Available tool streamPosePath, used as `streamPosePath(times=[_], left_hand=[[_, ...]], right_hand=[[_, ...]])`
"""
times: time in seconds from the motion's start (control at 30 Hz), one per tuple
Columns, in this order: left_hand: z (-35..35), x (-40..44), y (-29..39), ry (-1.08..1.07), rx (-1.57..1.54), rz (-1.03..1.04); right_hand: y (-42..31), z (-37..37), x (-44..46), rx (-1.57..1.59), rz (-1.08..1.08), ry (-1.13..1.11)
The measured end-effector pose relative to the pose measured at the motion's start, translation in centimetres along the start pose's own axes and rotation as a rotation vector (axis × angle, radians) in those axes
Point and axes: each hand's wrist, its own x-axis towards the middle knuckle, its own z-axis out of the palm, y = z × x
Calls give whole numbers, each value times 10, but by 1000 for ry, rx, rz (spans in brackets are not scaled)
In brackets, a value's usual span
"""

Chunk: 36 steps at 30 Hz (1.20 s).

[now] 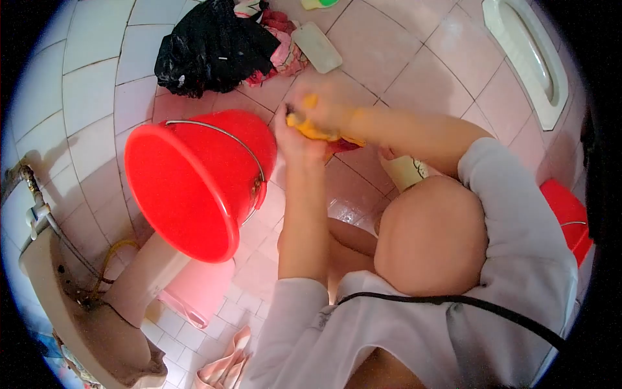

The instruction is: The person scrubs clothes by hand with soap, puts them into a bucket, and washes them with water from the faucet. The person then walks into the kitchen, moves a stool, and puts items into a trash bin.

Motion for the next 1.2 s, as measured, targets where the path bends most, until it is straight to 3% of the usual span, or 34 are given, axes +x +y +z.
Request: streamPosePath(times=[0.07, 0.1, 0.13, 0.17, 0.2, 0.27, 0.3, 0.37, 0.47, 0.5, 0.53, 0.57, 0.6, 0.67, 0.73, 0.77, 0.8, 0.83, 0.9, 0.93, 1.0, 1.03, 1.07, 1.13, 1.2], left_hand=[[16, 4, -12, 240, 60, 150], [18, 4, -14, 245, 80, 192], [19, 3, -13, 238, 82, 189], [18, 0, -13, 235, 263, 357], [19, -4, -11, 232, 445, 525], [24, -7, -8, 306, 438, 504], [23, -9, -5, 239, 335, 500], [25, -8, 3, 161, 226, 506], [15, -5, 18, 123, 68, 333], [2, 4, 24, 223, 67, 288], [-17, 15, 32, 228, 67, 291], [-36, 26, 41, 111, -78, 1], [-46, 31, 46, -10, -222, -290], [-5, 8, 32, 68, -45, -188], [31, -25, 25, 25, 282, 10], [-35, 13, 8, -660, -186, 42], [-30, 15, 5, -661, -185, 43], [-22, 12, 3, -327, -91, 21], [26, 4, -5, 349, -8, -21], [30, 0, -4, 349, -6, -21], [31, -2, -1, 248, -45, -94], [-3, 11, 2, 118, 29, -41], [-31, 28, 6, 120, 27, -43], [-70, 61, 13, -801, -248, -243], [-61, 39, -1, -754, -320, -232]], right_hand=[[30, -22, 30, -87, 22, -33], [28, -25, 28, -88, 16, -28], [26, -28, 24, -226, -133, 57], [25, -29, 19, -362, -279, 133], [27, -30, 18, -363, -277, 130], [31, -30, 18, 134, -142, -196], [28, -23, 8, 140, -137, -197], [14, -10, -13, 131, 70, -453], [-25, -32, -15, -58, 190, -475], [-28, -35, -18, -53, 193, -479], [-27, -40, -21, -175, -252, -353], [-29, -43, -22, -292, -696, -210], [-36, -41, -25, -290, -699, -213], [-54, -33, -33, 41, -968, -261], [-50, -21, -43, -5, -887, -336], [-46, -16, -44, -48, -811, -413], [-36, -18, -33, -30, -588, -295], [-22, -22, -17, -7, -362, -183], [-1, -28, 7, -65, -294, -101], [-2, -30, 11, -120, -212, -26], [-10, -26, -7, -113, -243, -1], [-20, -21, -23, -67, -452, 1], [-27, -17, -33, -20, -667, 0], [-27, -8, -38, 1, -745, -33], [-18, -10, -26, 25, -813, -58]])
